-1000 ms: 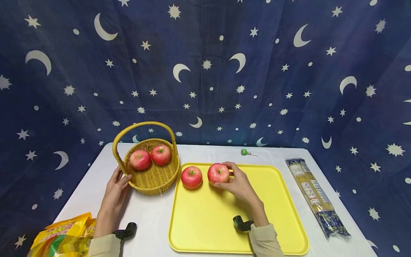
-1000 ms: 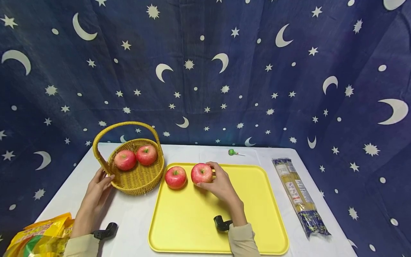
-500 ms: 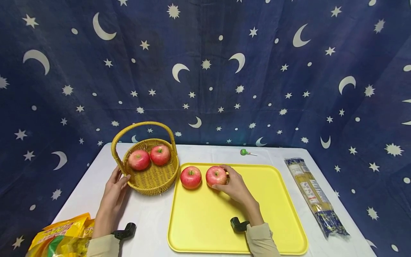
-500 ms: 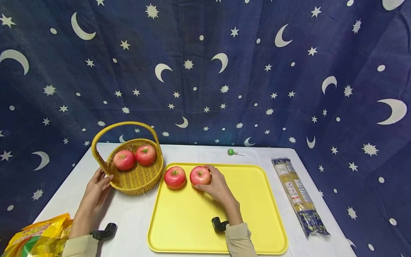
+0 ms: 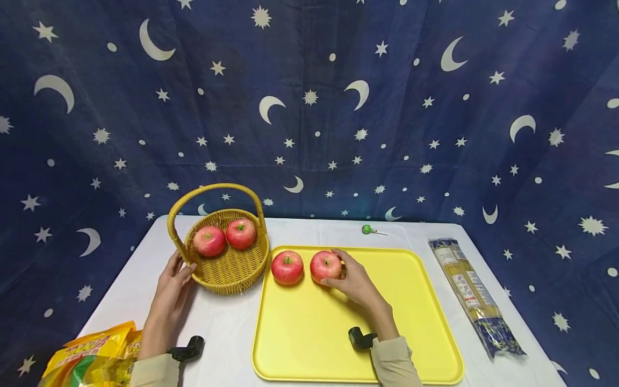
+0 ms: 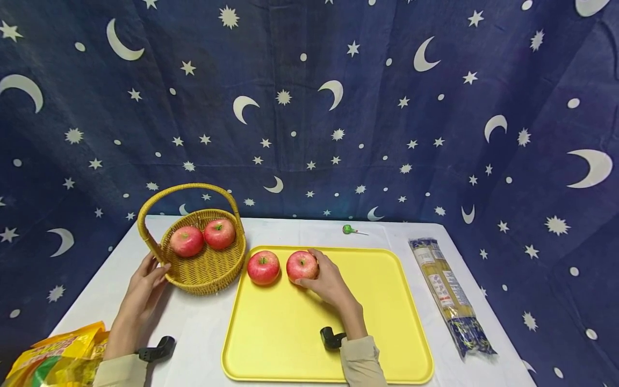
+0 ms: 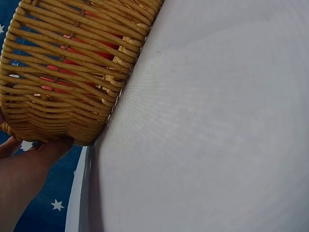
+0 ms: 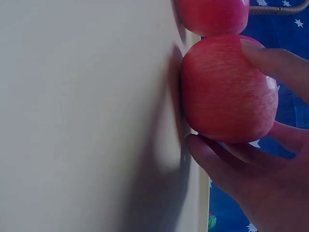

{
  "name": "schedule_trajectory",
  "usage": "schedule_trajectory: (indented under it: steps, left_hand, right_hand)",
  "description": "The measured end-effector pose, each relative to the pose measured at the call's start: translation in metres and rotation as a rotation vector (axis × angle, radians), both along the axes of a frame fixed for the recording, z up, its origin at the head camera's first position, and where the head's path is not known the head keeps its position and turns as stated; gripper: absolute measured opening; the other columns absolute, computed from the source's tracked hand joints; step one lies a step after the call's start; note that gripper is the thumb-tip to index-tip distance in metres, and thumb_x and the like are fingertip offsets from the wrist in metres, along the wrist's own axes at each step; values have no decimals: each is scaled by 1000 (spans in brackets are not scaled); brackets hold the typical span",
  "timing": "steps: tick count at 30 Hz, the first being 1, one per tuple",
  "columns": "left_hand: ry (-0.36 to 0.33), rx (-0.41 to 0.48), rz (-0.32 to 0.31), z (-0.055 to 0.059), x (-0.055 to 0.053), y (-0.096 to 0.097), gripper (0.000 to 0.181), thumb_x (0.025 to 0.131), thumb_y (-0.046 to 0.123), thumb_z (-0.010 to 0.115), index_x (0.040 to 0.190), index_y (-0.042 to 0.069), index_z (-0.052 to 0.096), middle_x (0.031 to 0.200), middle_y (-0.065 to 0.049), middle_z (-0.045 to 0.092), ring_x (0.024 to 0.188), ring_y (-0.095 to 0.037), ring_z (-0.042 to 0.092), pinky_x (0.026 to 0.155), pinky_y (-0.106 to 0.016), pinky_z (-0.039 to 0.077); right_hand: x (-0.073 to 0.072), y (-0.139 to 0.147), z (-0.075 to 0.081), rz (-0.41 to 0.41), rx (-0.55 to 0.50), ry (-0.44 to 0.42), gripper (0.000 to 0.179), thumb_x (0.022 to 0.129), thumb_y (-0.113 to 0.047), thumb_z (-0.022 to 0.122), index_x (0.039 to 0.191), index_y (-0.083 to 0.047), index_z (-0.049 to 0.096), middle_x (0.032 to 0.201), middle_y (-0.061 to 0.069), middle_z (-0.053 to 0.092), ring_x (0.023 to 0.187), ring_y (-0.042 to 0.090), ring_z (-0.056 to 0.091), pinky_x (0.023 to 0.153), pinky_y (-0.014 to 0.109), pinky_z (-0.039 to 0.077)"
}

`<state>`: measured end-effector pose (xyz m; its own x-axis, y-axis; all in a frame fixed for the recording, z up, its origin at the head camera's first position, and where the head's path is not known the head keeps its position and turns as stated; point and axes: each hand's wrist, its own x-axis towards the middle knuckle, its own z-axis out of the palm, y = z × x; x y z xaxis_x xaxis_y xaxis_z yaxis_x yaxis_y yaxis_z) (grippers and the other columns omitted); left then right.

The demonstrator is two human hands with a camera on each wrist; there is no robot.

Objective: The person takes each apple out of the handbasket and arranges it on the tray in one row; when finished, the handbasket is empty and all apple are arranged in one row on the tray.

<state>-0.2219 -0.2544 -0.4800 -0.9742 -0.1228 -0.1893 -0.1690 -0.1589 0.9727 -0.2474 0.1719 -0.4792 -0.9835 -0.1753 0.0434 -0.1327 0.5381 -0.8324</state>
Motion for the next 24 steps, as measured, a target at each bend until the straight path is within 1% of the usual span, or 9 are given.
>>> schedule_trajectory:
  steps: [4,7,10,12,14,18,21,24]
  left_hand:
    - [1,1,-1,-1,0,-1,76,109,17,47,167,28,-1,174,5,-7,160,-22,11,130,-40,14]
    - [1,-1,2,-1,0,0,76,109,17,47,167,28,-1,174,5,-7,160,-22,10,130,-40,14]
    - [-2,-2,6,-1,-1,0,75,109,16,47,167,27,0,174,5,-7,160,-21,10,130,-40,14]
    - [-5,-2,6,0,-1,0,75,109,16,46,167,28,-1,174,5,-7,160,-21,10,130,-40,14]
    - [-10,-1,7,0,-1,0,75,109,16,46,167,28,-1,174,6,-7,160,-21,10,130,-40,14]
    - [-14,-3,9,0,-1,0,76,109,17,47,167,29,-1,174,6,-7,160,-21,11,130,-39,15]
    - [-4,-5,7,-1,-1,0,75,109,17,47,167,28,-1,175,5,-6,160,-22,12,129,-39,16]
    - [1,-3,8,-1,-1,0,75,109,17,47,167,27,0,175,4,-5,159,-22,13,129,-38,16]
  right_hand:
    - [1,2,3,8,-4,-9,83,79,-19,90,150,-10,49,140,10,60,117,29,65,103,47,56]
    - [3,3,7,7,-3,5,82,79,-16,89,150,-10,49,144,12,57,123,33,63,105,49,54]
    - [4,3,12,-4,11,45,77,81,-16,87,149,-11,51,147,14,55,129,37,59,107,52,52]
    - [5,3,14,-10,19,89,74,83,-18,86,148,-11,52,148,15,54,131,39,56,107,54,52]
    - [6,4,16,-15,24,141,71,84,-19,85,147,-11,54,147,16,55,130,41,56,108,56,51]
    - [6,2,19,-37,9,216,63,85,-18,81,143,-11,57,144,14,57,129,43,56,108,59,49]
    - [7,-2,23,-60,-28,234,60,85,-17,81,140,-12,60,142,12,58,128,43,56,108,59,49]
    - [7,-10,30,-67,-67,233,59,85,-19,83,139,-14,61,141,10,60,129,42,56,108,59,49]
